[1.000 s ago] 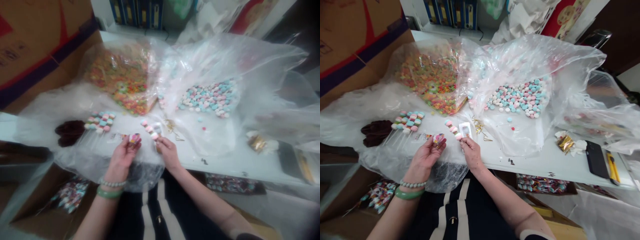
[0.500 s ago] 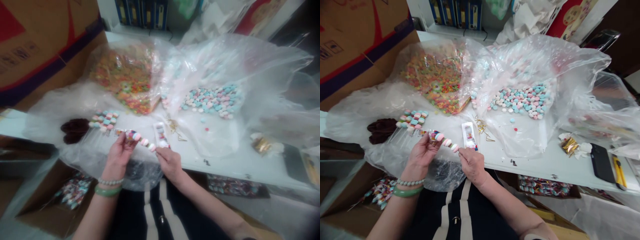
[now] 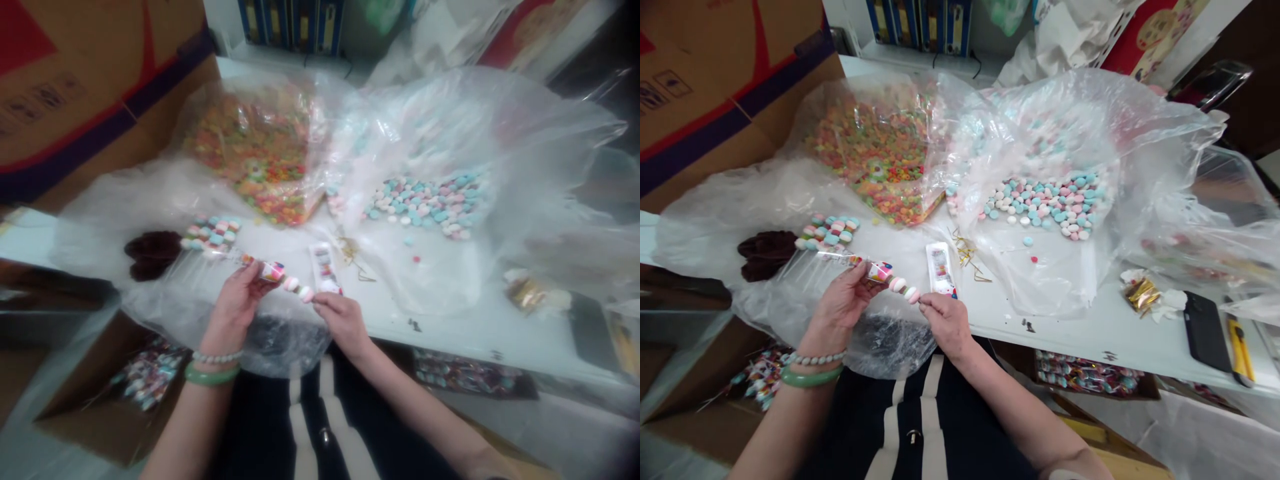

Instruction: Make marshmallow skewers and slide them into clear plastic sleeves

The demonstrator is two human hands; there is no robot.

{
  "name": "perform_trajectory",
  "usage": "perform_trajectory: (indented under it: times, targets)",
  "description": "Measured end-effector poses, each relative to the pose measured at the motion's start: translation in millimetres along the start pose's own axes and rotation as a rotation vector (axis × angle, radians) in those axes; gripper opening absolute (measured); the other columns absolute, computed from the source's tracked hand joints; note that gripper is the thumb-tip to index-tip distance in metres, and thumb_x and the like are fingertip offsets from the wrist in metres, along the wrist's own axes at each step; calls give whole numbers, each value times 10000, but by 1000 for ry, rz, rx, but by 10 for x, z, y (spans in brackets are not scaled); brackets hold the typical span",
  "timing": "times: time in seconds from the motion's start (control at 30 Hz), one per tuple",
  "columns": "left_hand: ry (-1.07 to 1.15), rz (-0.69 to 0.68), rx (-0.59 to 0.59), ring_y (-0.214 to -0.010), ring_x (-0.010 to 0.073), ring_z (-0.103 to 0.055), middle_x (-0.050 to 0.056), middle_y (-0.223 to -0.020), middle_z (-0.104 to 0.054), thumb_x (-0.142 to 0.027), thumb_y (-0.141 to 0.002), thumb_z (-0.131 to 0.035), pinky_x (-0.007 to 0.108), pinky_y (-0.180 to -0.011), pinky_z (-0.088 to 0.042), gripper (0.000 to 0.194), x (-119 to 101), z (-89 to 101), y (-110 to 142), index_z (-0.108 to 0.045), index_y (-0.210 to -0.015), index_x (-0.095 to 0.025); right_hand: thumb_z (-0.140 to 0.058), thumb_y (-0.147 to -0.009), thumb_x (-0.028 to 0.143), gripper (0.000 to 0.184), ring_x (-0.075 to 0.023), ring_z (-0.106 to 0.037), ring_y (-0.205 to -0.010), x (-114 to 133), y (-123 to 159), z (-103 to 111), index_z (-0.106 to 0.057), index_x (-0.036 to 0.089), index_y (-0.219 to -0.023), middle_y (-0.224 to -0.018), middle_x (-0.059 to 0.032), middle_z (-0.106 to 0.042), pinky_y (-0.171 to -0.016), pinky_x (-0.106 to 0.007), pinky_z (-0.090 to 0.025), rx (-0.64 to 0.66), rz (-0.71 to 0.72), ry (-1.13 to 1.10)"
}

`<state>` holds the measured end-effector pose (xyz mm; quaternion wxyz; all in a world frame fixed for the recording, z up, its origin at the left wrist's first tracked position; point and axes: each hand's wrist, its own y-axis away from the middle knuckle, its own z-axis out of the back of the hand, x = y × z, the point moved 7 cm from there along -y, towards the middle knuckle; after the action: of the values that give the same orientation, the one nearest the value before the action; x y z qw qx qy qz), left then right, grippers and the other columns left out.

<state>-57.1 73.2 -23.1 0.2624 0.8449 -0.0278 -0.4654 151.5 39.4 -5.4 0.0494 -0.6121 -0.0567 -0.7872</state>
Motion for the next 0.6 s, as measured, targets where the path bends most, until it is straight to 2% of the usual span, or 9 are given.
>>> perform_trajectory:
  times: [0.1, 0.2, 0.33, 0.47, 0.6]
  targets:
    - [-30, -10, 10, -679, 188, -677, 74, -748, -717, -253, -793, -729, 335, -682, -588, 150, 17, 7, 3, -691, -758, -112, -620, -735, 306, 185, -102, -404, -511, -184, -13, -113, -746, 187, -801, -561, 35, -511, -508, -228, -320, 106, -317, -310]
    - [-37, -20, 9, -653, 185, -665, 69, -730, -706, -265, -751, -766, 327, -652, -584, 174, 41, 18, 7, -686, -748, -110, -642, -676, 301, 188, -80, -360, -477, -256, -3, -195, -735, 167, -771, -508, 57, -454, -496, -216, -280, 161, -448, -426]
    - [-19, 44, 15, -683, 206, -676, 78, -746, -710, -271, -740, -771, 341, -660, -584, 169, 114, 40, 4, -685, -763, -126, -628, -684, 306, 199, -86, -404, -476, -277, -15, -210, -725, 167, -787, -491, 61, -467, -512, -218, -304, 167, -440, -429]
    - [-65, 74, 68, -702, 192, -670, 89, -777, -713, -255, -734, -774, 300, -664, -568, 177, 151, -11, 8, -701, -797, -107, -592, -718, 308, 189, -99, -438, -464, -267, -17, -228, -703, 172, -788, -467, 51, -510, -519, -227, -326, 235, -403, -333]
    - [-96, 118, 15, -634, 173, -636, 68, -696, -682, -267, -786, -719, 292, -626, -552, 174, 177, -20, 12, -679, -712, -115, -562, -742, 280, 156, -108, -473, -489, -201, -27, -213, -678, 179, -765, -479, 47, -540, -550, -233, -361, 268, -316, -221]
